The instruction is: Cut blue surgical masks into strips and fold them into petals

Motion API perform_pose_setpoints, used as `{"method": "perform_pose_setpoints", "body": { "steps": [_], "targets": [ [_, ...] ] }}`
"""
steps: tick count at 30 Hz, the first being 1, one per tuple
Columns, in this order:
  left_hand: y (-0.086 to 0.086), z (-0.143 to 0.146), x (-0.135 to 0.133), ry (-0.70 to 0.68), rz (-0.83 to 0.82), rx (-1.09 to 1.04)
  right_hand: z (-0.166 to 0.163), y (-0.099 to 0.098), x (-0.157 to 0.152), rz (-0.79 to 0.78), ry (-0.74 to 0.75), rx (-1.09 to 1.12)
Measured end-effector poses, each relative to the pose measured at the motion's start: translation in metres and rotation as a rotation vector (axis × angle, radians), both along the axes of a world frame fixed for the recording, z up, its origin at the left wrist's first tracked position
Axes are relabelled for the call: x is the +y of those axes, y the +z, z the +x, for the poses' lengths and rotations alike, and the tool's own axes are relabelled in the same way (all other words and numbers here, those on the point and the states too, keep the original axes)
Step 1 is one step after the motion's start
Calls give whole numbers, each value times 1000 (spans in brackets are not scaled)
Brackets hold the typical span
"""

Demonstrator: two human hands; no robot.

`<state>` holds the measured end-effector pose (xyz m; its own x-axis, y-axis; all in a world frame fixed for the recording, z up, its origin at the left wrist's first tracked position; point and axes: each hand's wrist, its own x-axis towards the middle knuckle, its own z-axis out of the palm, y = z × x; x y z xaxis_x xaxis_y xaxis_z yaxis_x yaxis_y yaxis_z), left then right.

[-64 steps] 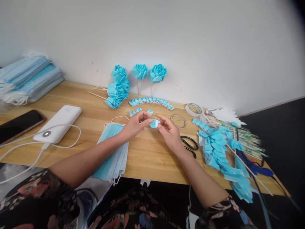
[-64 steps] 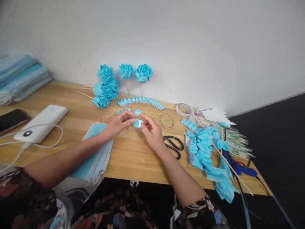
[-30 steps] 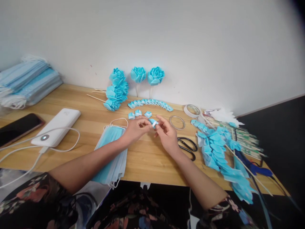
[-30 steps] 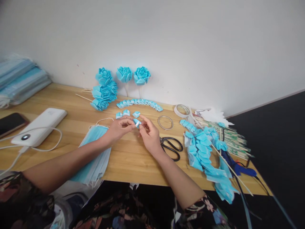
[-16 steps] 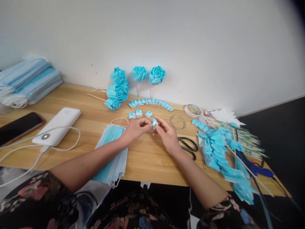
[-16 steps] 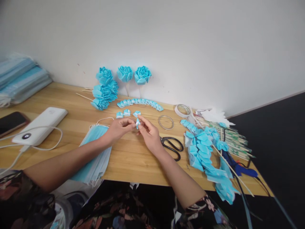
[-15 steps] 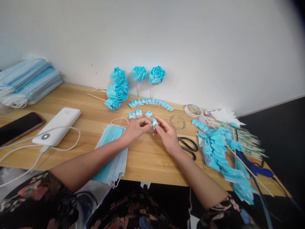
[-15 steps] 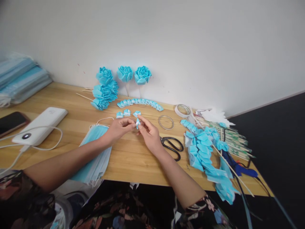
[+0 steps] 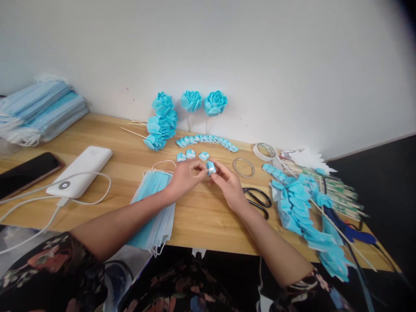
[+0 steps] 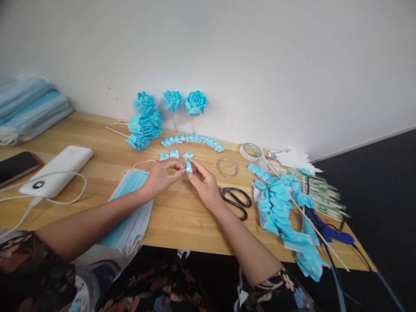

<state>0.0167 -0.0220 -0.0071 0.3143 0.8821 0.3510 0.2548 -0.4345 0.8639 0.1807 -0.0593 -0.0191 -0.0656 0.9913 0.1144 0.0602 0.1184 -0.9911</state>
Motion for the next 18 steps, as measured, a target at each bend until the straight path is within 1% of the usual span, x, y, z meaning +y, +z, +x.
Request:
{"method": "perform_pose_setpoints", "body": {
  "steps": [6,9,11,13,15,18],
  "targets": [
    [-4,-2,-1,-14,174,97,2,-3,1,14,-31,-74],
    [-5,-2,-2,-35,212,125,3,-3,2,36,-66,-111],
    [-4,-2,-2,-54,200,113,2,-2,2,52,-84,-122],
    [-4,0,-3,-68,123,63,1,0,1,65,-102,-110],
    [-4,2,-4,-78,-18,-19,1,2,0,72,-115,-81],
    [-5,4,-6,-131,-235,-169,1,3,0,82,-123,-45]
  ]
}}
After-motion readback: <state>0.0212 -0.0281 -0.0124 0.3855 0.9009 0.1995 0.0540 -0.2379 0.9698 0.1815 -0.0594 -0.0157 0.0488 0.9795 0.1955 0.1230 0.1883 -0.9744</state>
